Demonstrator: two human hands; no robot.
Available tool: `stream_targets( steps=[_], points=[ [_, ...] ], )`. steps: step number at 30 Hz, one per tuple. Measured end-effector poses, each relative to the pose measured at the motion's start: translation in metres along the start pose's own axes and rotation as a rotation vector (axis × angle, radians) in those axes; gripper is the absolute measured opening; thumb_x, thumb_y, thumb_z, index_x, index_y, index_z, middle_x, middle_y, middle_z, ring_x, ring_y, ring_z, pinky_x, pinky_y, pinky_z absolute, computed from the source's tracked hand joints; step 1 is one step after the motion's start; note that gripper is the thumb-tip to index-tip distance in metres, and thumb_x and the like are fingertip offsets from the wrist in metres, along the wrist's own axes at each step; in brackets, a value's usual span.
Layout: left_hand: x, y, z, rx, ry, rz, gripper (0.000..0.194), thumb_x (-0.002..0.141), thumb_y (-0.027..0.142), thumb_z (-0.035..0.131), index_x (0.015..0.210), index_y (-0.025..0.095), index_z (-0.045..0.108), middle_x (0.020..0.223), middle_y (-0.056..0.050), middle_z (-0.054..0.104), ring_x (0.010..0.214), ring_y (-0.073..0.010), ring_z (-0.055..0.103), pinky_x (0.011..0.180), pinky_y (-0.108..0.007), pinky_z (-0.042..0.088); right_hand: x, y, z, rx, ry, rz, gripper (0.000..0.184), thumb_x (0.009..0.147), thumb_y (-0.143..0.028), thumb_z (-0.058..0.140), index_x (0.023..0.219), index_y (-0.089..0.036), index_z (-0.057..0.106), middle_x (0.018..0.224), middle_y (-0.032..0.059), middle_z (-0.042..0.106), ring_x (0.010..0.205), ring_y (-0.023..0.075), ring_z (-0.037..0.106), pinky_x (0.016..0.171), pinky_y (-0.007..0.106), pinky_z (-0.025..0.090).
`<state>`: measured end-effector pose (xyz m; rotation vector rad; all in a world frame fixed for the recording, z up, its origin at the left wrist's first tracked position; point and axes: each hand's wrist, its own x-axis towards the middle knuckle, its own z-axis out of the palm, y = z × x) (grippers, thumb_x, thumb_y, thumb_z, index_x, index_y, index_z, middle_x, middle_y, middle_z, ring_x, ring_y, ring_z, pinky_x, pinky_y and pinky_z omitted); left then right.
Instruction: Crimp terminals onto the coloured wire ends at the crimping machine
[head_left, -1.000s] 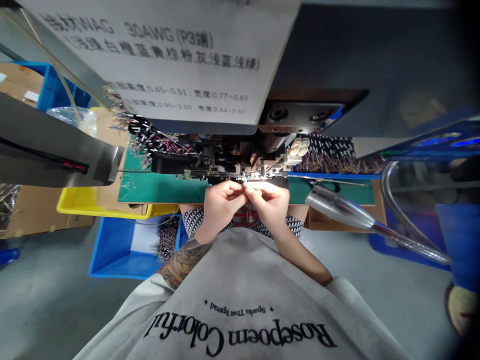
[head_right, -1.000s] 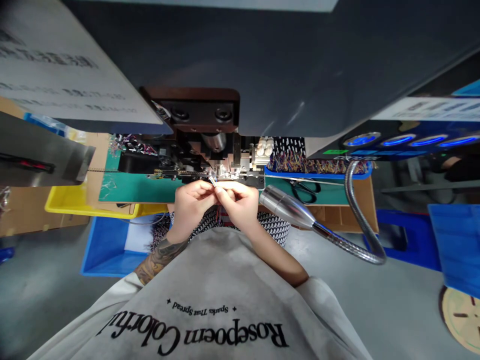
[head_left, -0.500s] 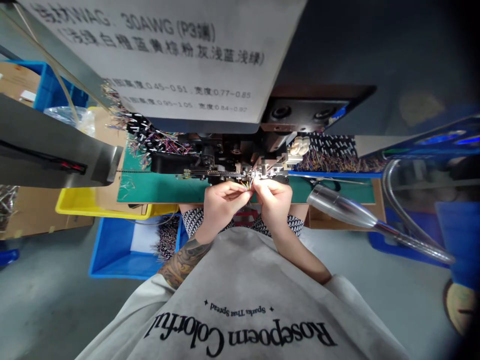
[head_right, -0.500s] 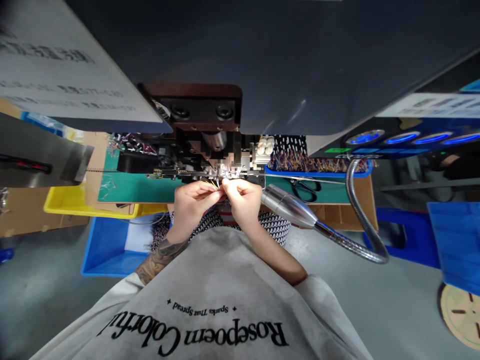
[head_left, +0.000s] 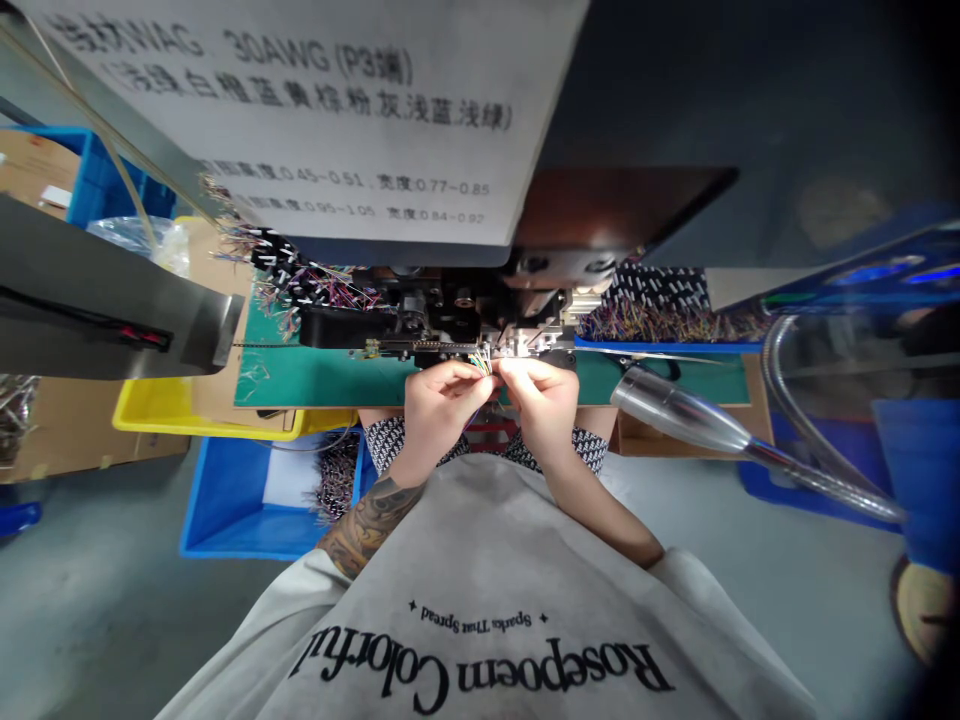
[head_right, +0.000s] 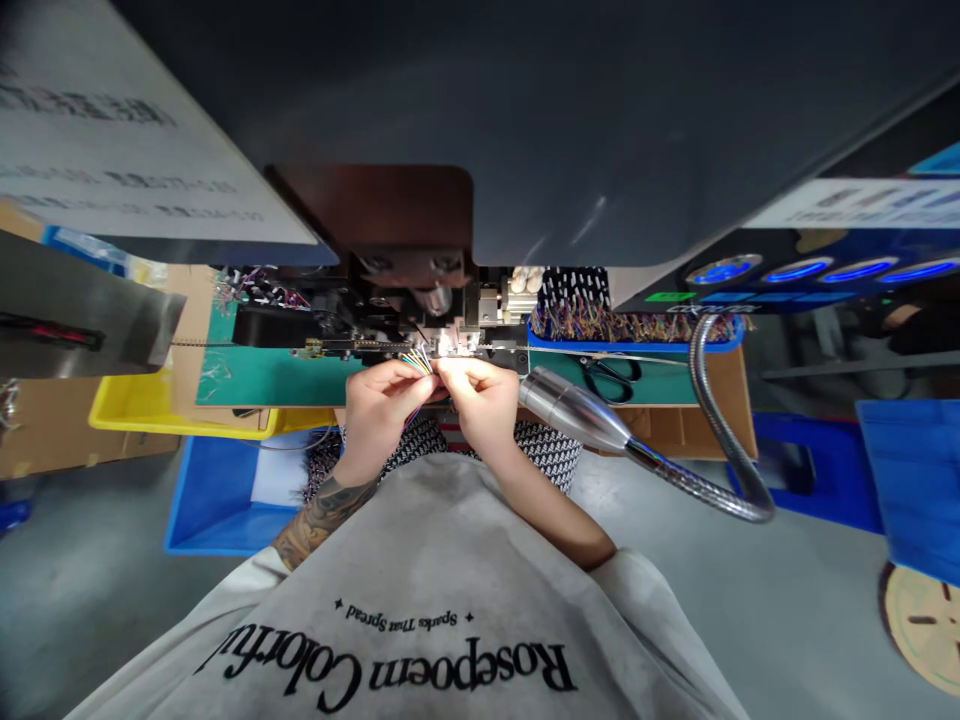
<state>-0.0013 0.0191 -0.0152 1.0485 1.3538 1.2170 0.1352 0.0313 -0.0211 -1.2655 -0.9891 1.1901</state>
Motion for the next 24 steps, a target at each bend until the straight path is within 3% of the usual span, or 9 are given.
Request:
stream_targets(
  steps=[5,10,17,24],
  points=[
    [0.0,-0.0011,0.0009,0.01,-0.031,-0.002,0.012,0.079,0.028,0.085,0.076,0.018,0.078,0.068,0.0,0.076,0.058,-0.0118,0.067,0.055,-0.021,0.056,-0.0033,-0.0006,-0.0017,-0.036,0.008,-0.047,0.014,0.083,-0.032,0.077,0.076,-0.021,0.084,0.065,0.0,0.072,0.059,0.0126,0.057,0.057,0.027,0.051],
    [-0.0002,0.0002,0.0037,-0.062,-0.05,0.022,0.015,0.077,0.029,0.088,0.077,0.019,0.078,0.078,-0.002,0.08,0.069,-0.0143,0.074,0.066,-0.024,0.062,-0.0024,-0.0029,-0.002,-0.011,0.067,-0.055,0.024,0.083,-0.033,0.075,0.064,-0.019,0.076,0.054,-0.0024,0.061,0.05,0.0095,0.046,0.053,0.026,0.048],
    [0.0002,0.0009,0.0033,-0.045,-0.06,-0.003,0.014,0.077,0.026,0.087,0.075,0.017,0.077,0.074,-0.001,0.078,0.064,-0.0127,0.071,0.062,-0.022,0.059,-0.0027,-0.0022,-0.0025,-0.059,0.021,-0.077,0.017,0.082,-0.033,0.075,0.072,-0.02,0.081,0.063,0.0001,0.068,0.059,0.0127,0.056,0.058,0.028,0.05],
    [0.0002,0.0019,0.0043,-0.084,-0.078,0.034,0.013,0.077,0.026,0.088,0.078,0.018,0.078,0.081,-0.003,0.08,0.073,-0.0138,0.074,0.071,-0.024,0.063,0.001,-0.0026,-0.0018,-0.022,0.056,-0.019,0.03,0.087,-0.038,0.075,0.062,-0.02,0.074,0.052,-0.002,0.057,0.051,0.0104,0.046,0.052,0.027,0.045]
  ],
)
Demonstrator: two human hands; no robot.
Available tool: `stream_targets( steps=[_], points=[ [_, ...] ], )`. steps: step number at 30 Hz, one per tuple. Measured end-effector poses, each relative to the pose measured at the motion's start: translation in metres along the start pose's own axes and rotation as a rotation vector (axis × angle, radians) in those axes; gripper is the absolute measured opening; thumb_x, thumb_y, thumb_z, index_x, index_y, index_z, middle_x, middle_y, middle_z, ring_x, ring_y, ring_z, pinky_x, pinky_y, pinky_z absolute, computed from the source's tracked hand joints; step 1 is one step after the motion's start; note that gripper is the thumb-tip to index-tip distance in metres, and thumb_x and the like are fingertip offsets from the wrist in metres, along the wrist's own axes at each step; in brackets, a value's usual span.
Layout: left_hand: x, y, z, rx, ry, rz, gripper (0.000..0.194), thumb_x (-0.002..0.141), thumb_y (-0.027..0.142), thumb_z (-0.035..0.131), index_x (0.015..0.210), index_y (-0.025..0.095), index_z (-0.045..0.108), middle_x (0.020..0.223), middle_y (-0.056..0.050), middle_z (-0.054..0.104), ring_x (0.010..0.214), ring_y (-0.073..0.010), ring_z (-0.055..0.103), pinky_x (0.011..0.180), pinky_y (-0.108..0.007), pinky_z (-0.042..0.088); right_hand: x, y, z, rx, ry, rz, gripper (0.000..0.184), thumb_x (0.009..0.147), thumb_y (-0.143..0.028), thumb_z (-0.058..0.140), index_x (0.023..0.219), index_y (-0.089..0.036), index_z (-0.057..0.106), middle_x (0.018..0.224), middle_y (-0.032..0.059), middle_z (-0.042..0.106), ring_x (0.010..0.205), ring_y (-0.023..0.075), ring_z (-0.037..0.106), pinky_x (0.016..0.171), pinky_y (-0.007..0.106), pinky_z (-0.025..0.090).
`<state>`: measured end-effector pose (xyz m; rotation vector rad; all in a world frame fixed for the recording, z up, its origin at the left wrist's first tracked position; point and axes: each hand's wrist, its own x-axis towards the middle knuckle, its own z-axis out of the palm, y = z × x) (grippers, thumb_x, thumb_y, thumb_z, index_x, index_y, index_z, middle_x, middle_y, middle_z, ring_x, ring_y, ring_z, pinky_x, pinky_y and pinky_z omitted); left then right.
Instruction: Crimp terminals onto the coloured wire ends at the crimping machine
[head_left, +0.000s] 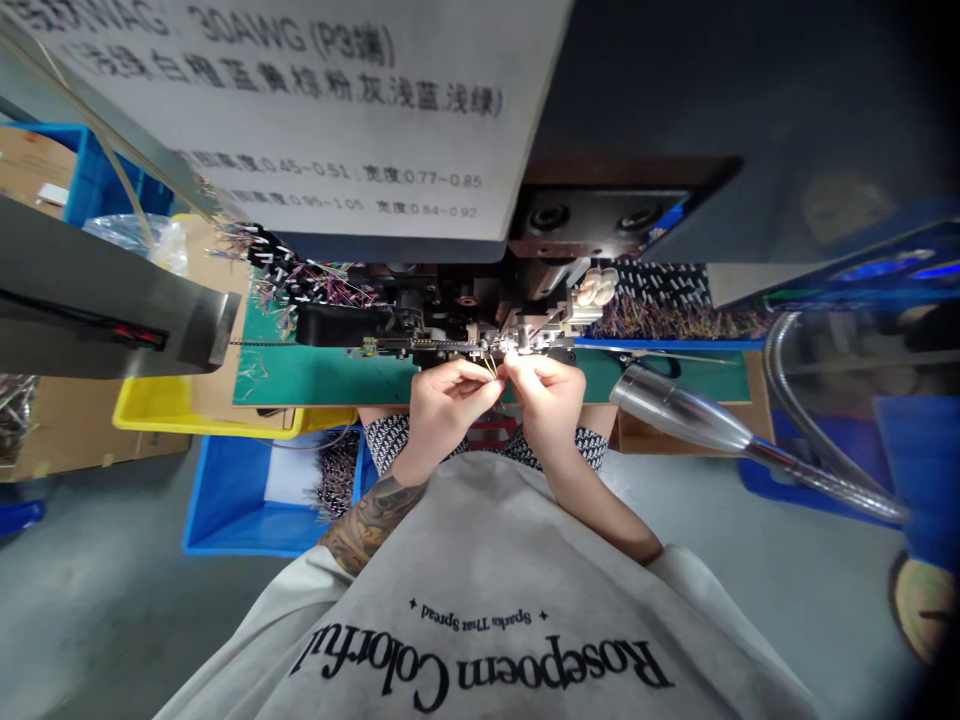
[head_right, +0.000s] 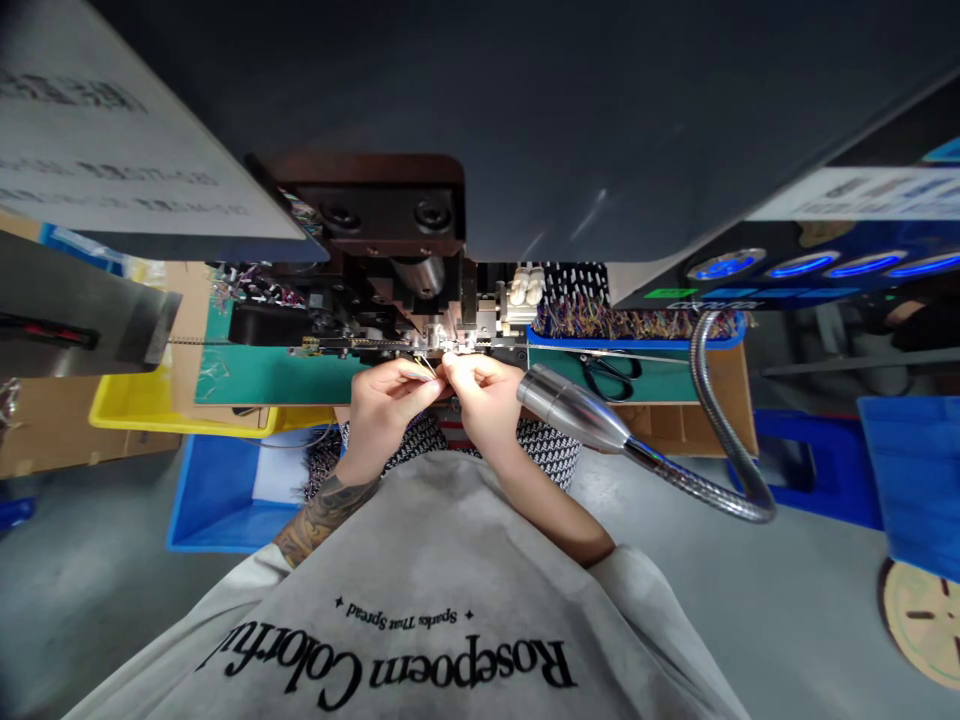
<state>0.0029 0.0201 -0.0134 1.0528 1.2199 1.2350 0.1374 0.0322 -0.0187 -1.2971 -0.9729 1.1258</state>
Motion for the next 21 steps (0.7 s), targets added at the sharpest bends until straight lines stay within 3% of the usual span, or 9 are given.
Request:
stream_targets(
  steps=[8,13,16,21],
  points=[
    [0.0012,-0.0049,-0.002,0.068,0.049,0.005,0.016,0.082,0.031,0.086,0.077,0.019,0.077,0.078,-0.002,0.078,0.07,-0.0135,0.071,0.066,-0.023,0.06,0.0003,0.0007,0.0001,0.015,0.004,0.021,0.024,0.086,-0.039,0.078,0.071,-0.02,0.081,0.053,-0.0026,0.058,0.052,0.0107,0.048,0.055,0.027,0.047],
    [0.0008,-0.0063,-0.0033,0.088,0.046,-0.054,0.015,0.081,0.031,0.085,0.077,0.018,0.079,0.073,-0.001,0.078,0.062,-0.0139,0.07,0.06,-0.024,0.059,-0.0017,-0.0001,-0.0001,-0.038,-0.07,-0.007,0.022,0.084,-0.036,0.076,0.07,-0.02,0.081,0.053,-0.003,0.056,0.054,0.0106,0.046,0.053,0.026,0.043],
    [0.0003,-0.0059,-0.002,0.059,0.025,-0.066,0.013,0.077,0.028,0.088,0.077,0.018,0.079,0.074,-0.002,0.08,0.063,-0.0147,0.073,0.061,-0.025,0.061,-0.0017,-0.0001,-0.0001,-0.04,-0.039,-0.052,0.023,0.084,-0.034,0.076,0.066,-0.02,0.078,0.056,-0.0023,0.059,0.056,0.0107,0.048,0.053,0.025,0.042],
    [0.0007,-0.0064,0.001,-0.018,0.028,-0.038,0.019,0.072,0.029,0.092,0.077,0.019,0.076,0.079,-0.003,0.082,0.071,-0.0168,0.078,0.07,-0.028,0.067,-0.0007,-0.0026,0.0007,-0.009,0.028,-0.047,0.03,0.085,-0.035,0.075,0.059,-0.019,0.072,0.049,-0.0042,0.049,0.05,0.01,0.043,0.052,0.027,0.043]
  ],
)
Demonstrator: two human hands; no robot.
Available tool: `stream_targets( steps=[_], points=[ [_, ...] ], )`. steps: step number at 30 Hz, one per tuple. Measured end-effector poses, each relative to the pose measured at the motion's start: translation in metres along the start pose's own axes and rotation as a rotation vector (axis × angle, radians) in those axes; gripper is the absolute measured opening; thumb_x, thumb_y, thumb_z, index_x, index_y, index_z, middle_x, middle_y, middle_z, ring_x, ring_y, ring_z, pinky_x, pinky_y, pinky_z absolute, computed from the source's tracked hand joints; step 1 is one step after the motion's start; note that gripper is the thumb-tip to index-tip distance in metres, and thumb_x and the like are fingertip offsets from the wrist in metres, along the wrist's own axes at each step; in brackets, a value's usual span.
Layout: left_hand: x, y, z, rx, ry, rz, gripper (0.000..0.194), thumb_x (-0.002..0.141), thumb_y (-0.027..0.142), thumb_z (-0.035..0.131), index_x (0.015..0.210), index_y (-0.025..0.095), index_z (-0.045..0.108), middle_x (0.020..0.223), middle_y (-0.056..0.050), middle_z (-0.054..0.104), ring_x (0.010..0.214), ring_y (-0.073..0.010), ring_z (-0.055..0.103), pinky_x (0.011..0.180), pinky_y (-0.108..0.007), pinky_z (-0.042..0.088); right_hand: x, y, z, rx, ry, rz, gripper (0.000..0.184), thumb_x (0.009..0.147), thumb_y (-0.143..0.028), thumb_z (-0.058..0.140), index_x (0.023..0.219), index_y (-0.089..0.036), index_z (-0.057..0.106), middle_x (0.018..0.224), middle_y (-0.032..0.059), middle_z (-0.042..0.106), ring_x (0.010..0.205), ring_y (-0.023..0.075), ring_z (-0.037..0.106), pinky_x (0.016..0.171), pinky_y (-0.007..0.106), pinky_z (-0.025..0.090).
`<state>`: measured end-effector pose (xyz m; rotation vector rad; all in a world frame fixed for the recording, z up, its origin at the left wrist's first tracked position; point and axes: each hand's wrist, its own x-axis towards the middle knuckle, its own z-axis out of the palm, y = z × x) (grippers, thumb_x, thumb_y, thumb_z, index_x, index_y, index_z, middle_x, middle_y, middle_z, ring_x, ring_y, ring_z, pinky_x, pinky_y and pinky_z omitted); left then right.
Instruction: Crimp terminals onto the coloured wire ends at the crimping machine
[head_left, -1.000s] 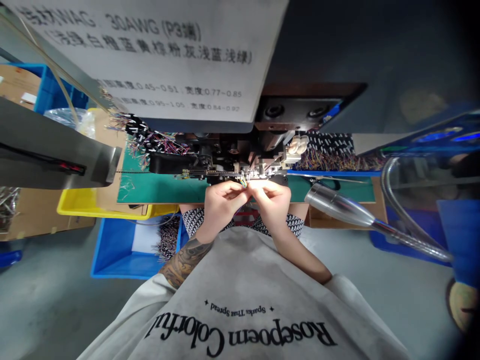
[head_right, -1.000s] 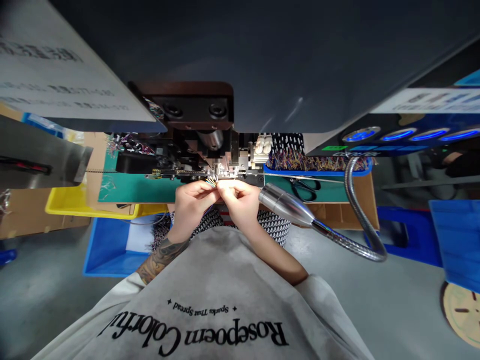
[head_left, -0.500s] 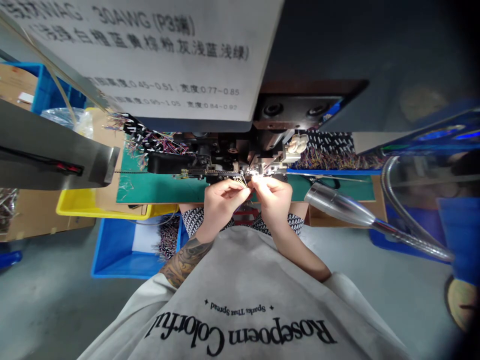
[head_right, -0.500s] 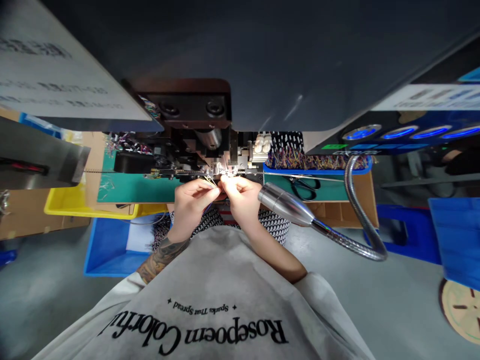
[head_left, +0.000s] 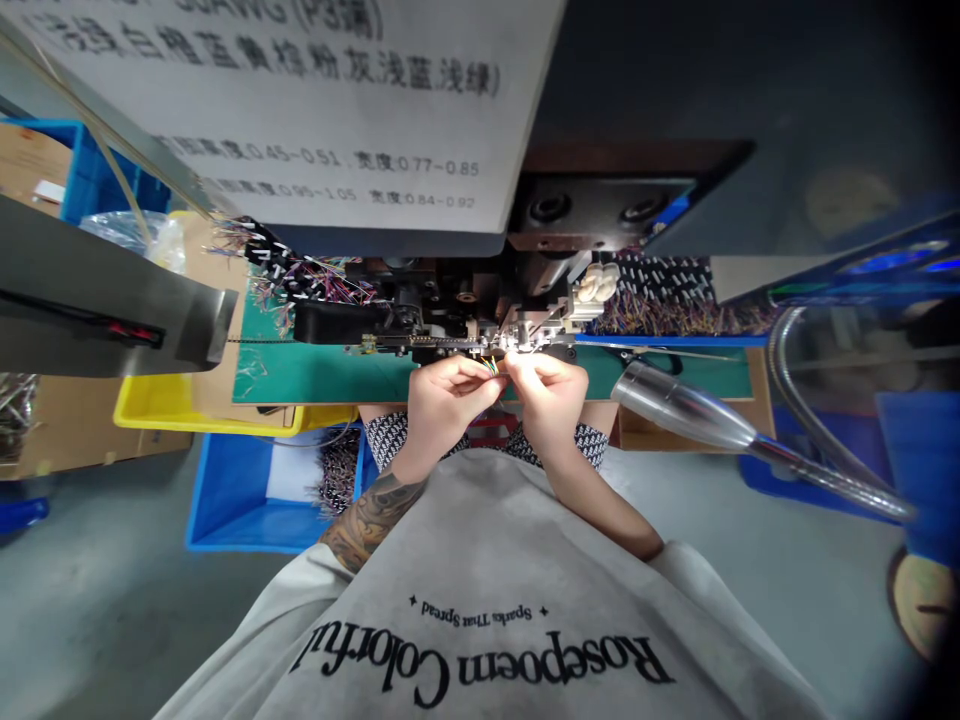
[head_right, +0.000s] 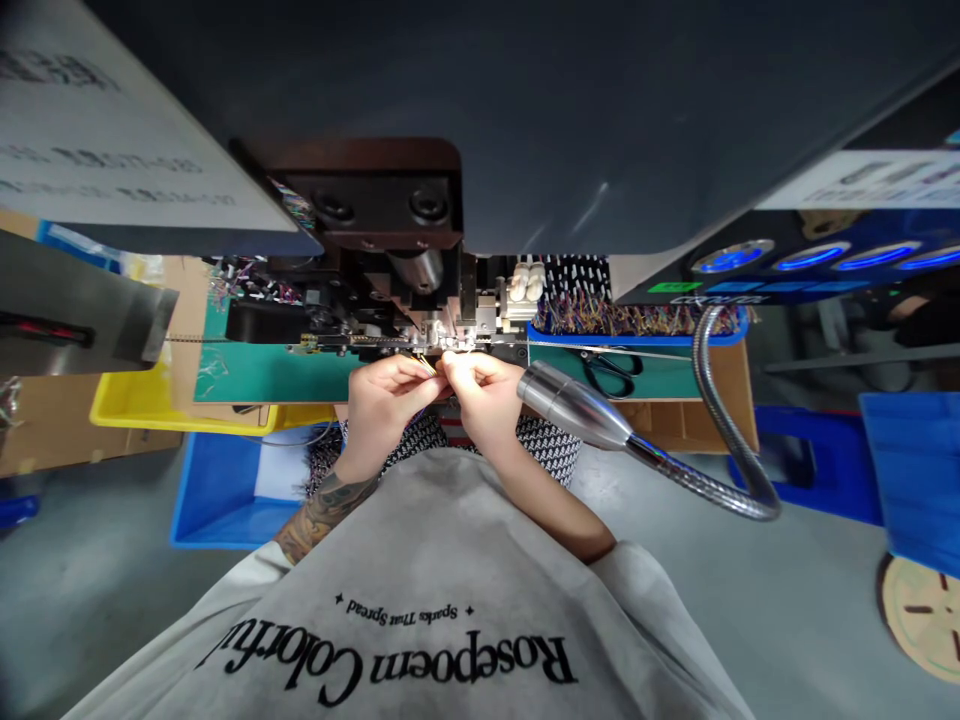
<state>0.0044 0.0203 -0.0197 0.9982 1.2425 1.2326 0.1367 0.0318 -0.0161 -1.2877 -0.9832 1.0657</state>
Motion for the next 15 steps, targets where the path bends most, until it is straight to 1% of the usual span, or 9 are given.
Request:
stream_targets(
  steps=[3,5,7,11,15],
  points=[
    [0.0003,0.0002,-0.0009,0.012,-0.005,0.004,0.019,0.075,0.031,0.091,0.08,0.019,0.077,0.082,-0.004,0.082,0.074,-0.0166,0.078,0.072,-0.028,0.067,0.0004,-0.0021,0.0003,-0.006,0.027,0.017,0.025,0.084,-0.034,0.075,0.063,-0.02,0.076,0.047,-0.0051,0.045,0.05,0.011,0.045,0.054,0.028,0.047],
    [0.0005,0.0004,-0.0022,0.035,-0.002,0.007,0.019,0.078,0.033,0.089,0.081,0.019,0.078,0.083,-0.004,0.081,0.075,-0.0164,0.077,0.071,-0.027,0.066,0.0008,-0.0023,0.0005,-0.018,0.032,0.025,0.027,0.083,-0.035,0.074,0.06,-0.02,0.074,0.046,-0.0049,0.043,0.05,0.0116,0.046,0.054,0.029,0.048],
    [0.0007,0.0005,-0.0033,0.069,0.008,0.021,0.019,0.08,0.035,0.088,0.08,0.019,0.078,0.081,-0.004,0.08,0.073,-0.0159,0.075,0.068,-0.026,0.064,0.0012,-0.0016,0.0007,-0.026,0.032,0.032,0.029,0.083,-0.036,0.075,0.058,-0.02,0.072,0.047,-0.0042,0.045,0.05,0.0118,0.046,0.054,0.029,0.048],
    [0.0006,0.0006,-0.0041,0.096,0.018,0.012,0.018,0.082,0.035,0.087,0.08,0.019,0.079,0.078,-0.003,0.079,0.068,-0.0146,0.072,0.064,-0.025,0.062,0.0027,0.0004,0.0017,-0.022,0.018,0.048,0.028,0.085,-0.038,0.075,0.064,-0.019,0.075,0.049,-0.0034,0.048,0.051,0.0109,0.042,0.052,0.029,0.044],
    [-0.0005,0.0015,-0.0039,0.075,0.011,-0.025,0.015,0.083,0.033,0.086,0.082,0.019,0.08,0.077,-0.002,0.079,0.068,-0.0145,0.072,0.067,-0.026,0.063,0.0032,0.0004,0.0016,-0.006,0.003,-0.001,0.038,0.087,-0.034,0.074,0.054,-0.02,0.065,0.049,-0.0046,0.043,0.051,0.0089,0.037,0.051,0.026,0.038]
  ],
)
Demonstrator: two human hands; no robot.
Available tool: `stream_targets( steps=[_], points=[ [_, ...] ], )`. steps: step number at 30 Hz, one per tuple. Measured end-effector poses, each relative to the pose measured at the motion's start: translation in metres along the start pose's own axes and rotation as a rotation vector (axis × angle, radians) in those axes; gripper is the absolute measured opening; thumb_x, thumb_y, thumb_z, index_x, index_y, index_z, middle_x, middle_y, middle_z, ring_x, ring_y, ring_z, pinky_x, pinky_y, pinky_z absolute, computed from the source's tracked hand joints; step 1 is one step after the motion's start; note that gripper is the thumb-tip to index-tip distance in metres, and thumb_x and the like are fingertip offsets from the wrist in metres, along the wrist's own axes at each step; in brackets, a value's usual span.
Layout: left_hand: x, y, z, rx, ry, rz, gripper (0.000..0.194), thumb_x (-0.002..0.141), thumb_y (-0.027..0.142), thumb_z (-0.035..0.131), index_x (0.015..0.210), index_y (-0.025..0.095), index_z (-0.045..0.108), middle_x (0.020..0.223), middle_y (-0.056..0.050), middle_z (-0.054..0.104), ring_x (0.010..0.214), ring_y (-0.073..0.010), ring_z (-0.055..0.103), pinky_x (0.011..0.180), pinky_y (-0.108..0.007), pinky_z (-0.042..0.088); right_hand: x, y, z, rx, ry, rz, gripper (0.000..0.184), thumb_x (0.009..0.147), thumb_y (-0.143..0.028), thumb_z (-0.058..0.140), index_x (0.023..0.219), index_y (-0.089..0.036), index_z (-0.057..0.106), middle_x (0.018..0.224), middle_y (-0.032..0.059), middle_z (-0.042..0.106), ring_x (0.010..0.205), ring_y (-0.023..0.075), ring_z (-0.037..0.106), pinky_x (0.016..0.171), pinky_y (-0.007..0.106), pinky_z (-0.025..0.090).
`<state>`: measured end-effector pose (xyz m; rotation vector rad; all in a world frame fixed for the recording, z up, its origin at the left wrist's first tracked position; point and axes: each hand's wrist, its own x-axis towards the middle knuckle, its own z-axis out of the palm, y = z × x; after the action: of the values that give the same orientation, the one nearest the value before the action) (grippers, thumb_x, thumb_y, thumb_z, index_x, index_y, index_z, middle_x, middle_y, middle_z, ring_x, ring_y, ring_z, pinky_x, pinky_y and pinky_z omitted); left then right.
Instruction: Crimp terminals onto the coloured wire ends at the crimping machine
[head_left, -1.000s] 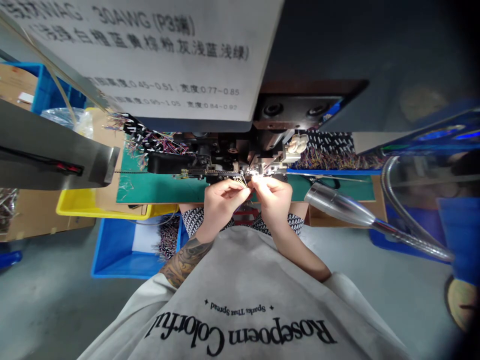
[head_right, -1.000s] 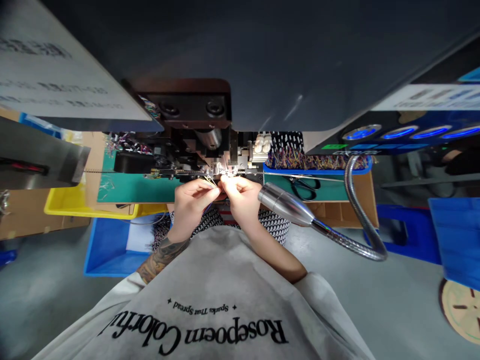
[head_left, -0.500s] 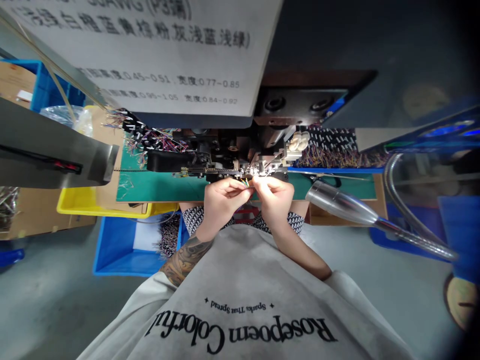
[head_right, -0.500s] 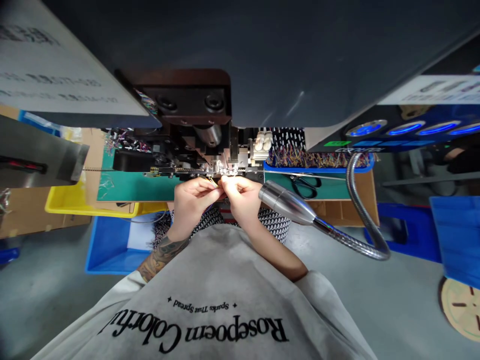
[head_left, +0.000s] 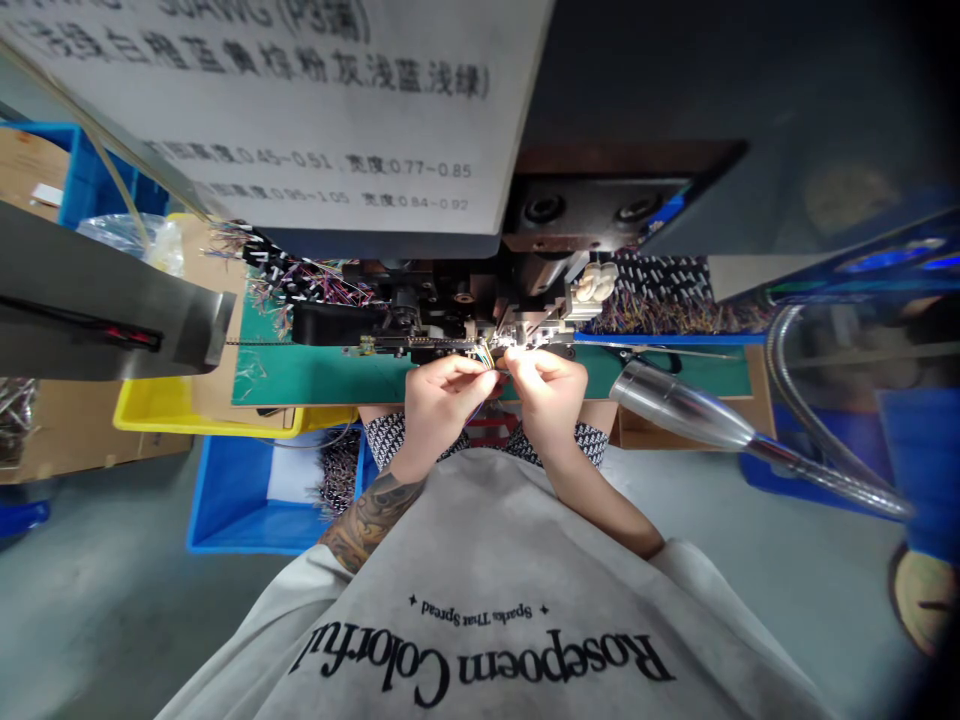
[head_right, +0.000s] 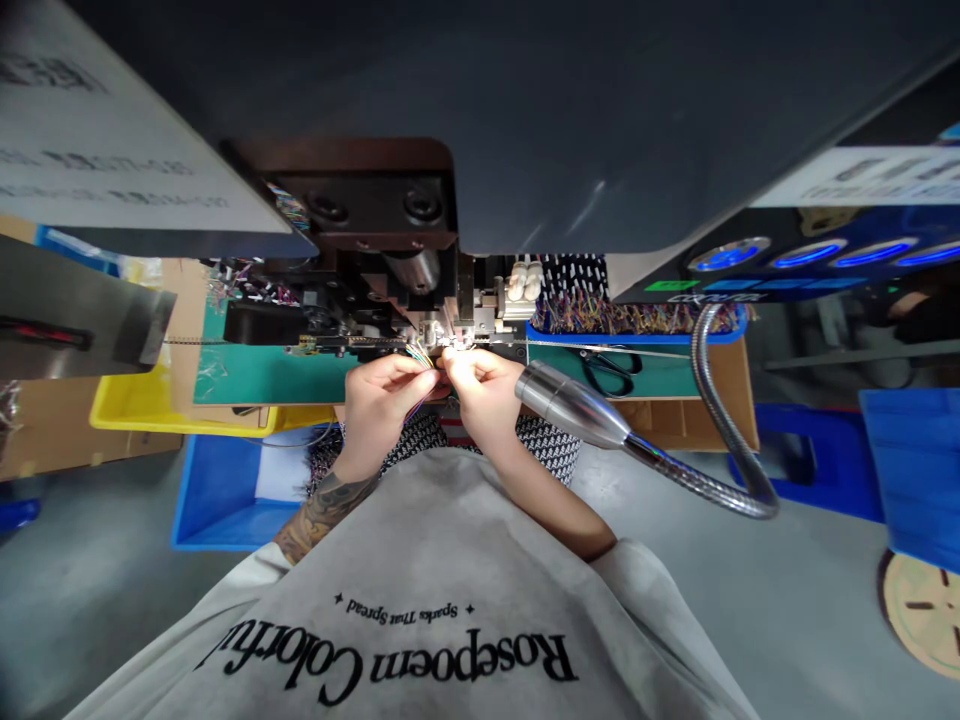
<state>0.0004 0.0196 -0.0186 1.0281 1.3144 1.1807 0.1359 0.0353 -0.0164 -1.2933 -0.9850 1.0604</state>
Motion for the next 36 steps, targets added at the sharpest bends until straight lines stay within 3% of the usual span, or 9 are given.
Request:
stream_targets(
  steps=[3,7,11,18,20,26,30,36],
  points=[
    [0.0002,0.0016,0.0001,0.009,0.004,-0.001,0.014,0.083,0.032,0.086,0.082,0.019,0.081,0.075,-0.002,0.079,0.066,-0.0143,0.072,0.065,-0.026,0.062,-0.0015,0.0004,-0.0019,0.01,-0.037,-0.001,0.04,0.089,-0.033,0.074,0.053,-0.019,0.063,0.049,-0.0052,0.042,0.051,0.0082,0.036,0.051,0.026,0.036],
    [0.0012,0.0035,0.0001,0.029,-0.003,0.011,0.012,0.081,0.029,0.085,0.08,0.018,0.081,0.075,-0.003,0.08,0.064,-0.0152,0.072,0.063,-0.026,0.062,-0.0049,0.0037,-0.0046,-0.033,-0.117,0.039,0.025,0.087,-0.038,0.074,0.07,-0.021,0.08,0.055,-0.0031,0.056,0.054,0.0104,0.044,0.053,0.026,0.041],
    [0.0009,0.0037,0.001,0.03,-0.026,-0.004,0.013,0.079,0.03,0.086,0.077,0.019,0.081,0.074,-0.002,0.08,0.063,-0.0154,0.072,0.06,-0.026,0.061,-0.0057,0.005,-0.0042,-0.057,-0.059,0.014,0.02,0.084,-0.038,0.076,0.074,-0.022,0.081,0.063,-0.0001,0.068,0.06,0.0136,0.057,0.056,0.028,0.049],
    [0.0016,0.0014,0.002,0.011,-0.013,0.049,0.016,0.078,0.033,0.088,0.077,0.02,0.079,0.077,-0.003,0.08,0.069,-0.0164,0.075,0.065,-0.027,0.063,-0.0013,-0.0005,-0.0028,0.018,-0.085,0.024,0.043,0.089,-0.036,0.075,0.052,-0.02,0.059,0.05,-0.0036,0.046,0.051,0.0095,0.041,0.052,0.027,0.044],
    [0.0022,0.0006,0.0014,0.023,0.004,0.056,0.017,0.078,0.034,0.088,0.078,0.02,0.079,0.078,-0.003,0.08,0.07,-0.0168,0.076,0.065,-0.027,0.064,-0.0006,-0.0005,-0.0026,-0.002,-0.086,0.029,0.043,0.09,-0.038,0.074,0.053,-0.02,0.059,0.05,-0.0037,0.044,0.052,0.0099,0.041,0.053,0.027,0.044],
    [0.0021,-0.0015,0.0001,0.013,0.011,0.029,0.017,0.082,0.035,0.086,0.081,0.019,0.079,0.077,-0.003,0.08,0.066,-0.0157,0.074,0.064,-0.026,0.064,-0.0015,0.002,-0.0024,0.018,-0.068,0.06,0.03,0.088,-0.04,0.075,0.066,-0.02,0.075,0.05,-0.005,0.046,0.051,0.0093,0.038,0.052,0.027,0.043],
    [0.0017,0.0006,0.0008,0.042,-0.007,0.017,0.016,0.082,0.033,0.085,0.08,0.018,0.079,0.076,-0.003,0.08,0.066,-0.0169,0.074,0.063,-0.027,0.062,-0.0045,0.0029,-0.0038,-0.016,-0.098,0.057,0.03,0.086,-0.04,0.076,0.064,-0.02,0.075,0.052,-0.0037,0.05,0.053,0.0103,0.041,0.052,0.026,0.041],
    [0.0008,0.0014,0.0014,0.025,-0.036,0.024,0.017,0.08,0.034,0.088,0.077,0.02,0.079,0.073,-0.001,0.078,0.062,-0.0145,0.069,0.058,-0.025,0.057,-0.006,0.0021,-0.0034,-0.016,-0.017,0.046,0.027,0.084,-0.039,0.076,0.066,-0.02,0.075,0.055,-0.0015,0.058,0.054,0.0111,0.047,0.052,0.027,0.045]
  ],
)
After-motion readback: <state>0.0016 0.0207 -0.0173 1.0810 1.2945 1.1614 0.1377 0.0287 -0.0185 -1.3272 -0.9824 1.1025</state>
